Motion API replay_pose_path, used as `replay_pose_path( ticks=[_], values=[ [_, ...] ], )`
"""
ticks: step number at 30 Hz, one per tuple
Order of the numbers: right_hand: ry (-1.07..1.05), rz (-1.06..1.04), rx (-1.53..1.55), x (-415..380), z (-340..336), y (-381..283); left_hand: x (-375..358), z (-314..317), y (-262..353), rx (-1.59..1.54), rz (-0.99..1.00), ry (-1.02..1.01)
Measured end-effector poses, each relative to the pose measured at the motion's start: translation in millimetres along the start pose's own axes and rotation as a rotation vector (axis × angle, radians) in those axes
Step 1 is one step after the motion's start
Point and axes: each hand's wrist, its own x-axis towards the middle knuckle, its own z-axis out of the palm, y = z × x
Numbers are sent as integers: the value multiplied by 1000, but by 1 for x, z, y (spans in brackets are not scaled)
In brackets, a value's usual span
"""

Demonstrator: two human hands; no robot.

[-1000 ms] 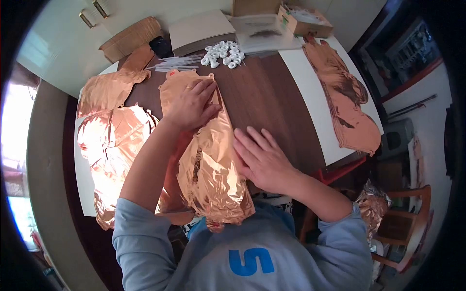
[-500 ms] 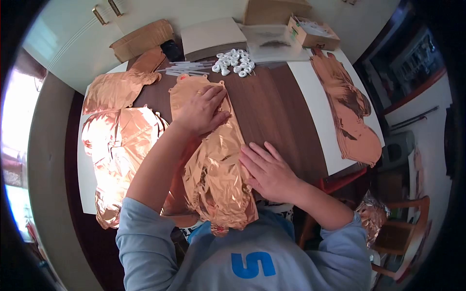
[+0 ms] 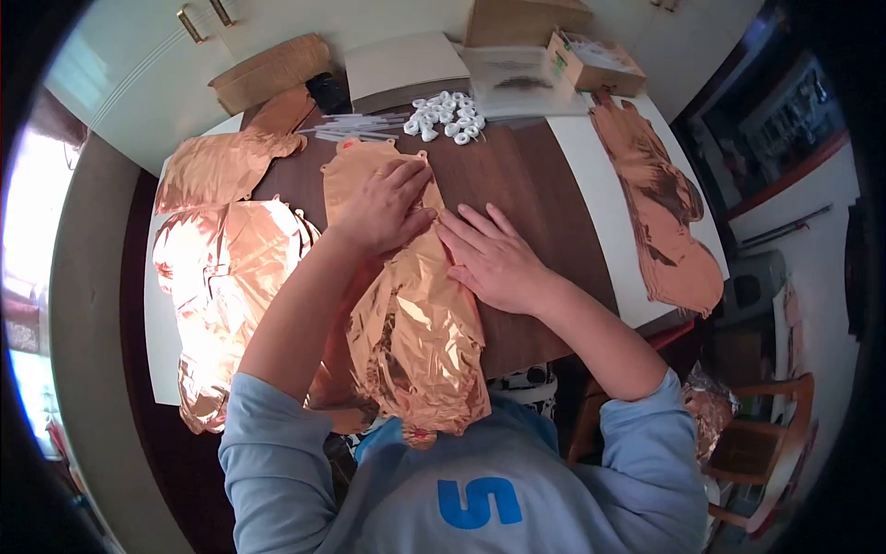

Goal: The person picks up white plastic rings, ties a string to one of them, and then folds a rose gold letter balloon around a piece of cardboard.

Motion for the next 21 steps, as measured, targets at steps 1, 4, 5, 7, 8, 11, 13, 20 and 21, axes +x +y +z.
replay_pose_path(
  ticks=[1,4,5,7,8,11,13,20,21],
  values=[
    [-20,-3,-31,0,-1,-1,0,0,0,5,2,4],
    [-78,1,-76,-10,-7,-12,0,-1,0,-10,-1,8],
    [-96,10,-58,-15,-9,-16,-1,-1,0,-10,-2,3],
    [-114,23,-32,-27,-12,-26,0,-2,0,-8,-2,-6],
    [-114,26,-22,-34,-14,-31,1,-3,0,-16,-5,-22],
    [-129,28,34,-54,-21,-48,1,-4,-1,-27,-16,-60],
    [-120,29,81,-68,-23,-56,2,-4,-2,-14,-20,-70],
    [-169,42,81,-83,-28,-65,3,-5,15,101,-52,82],
    [-169,45,86,-83,-29,-65,2,-7,25,114,-74,125]
  ],
)
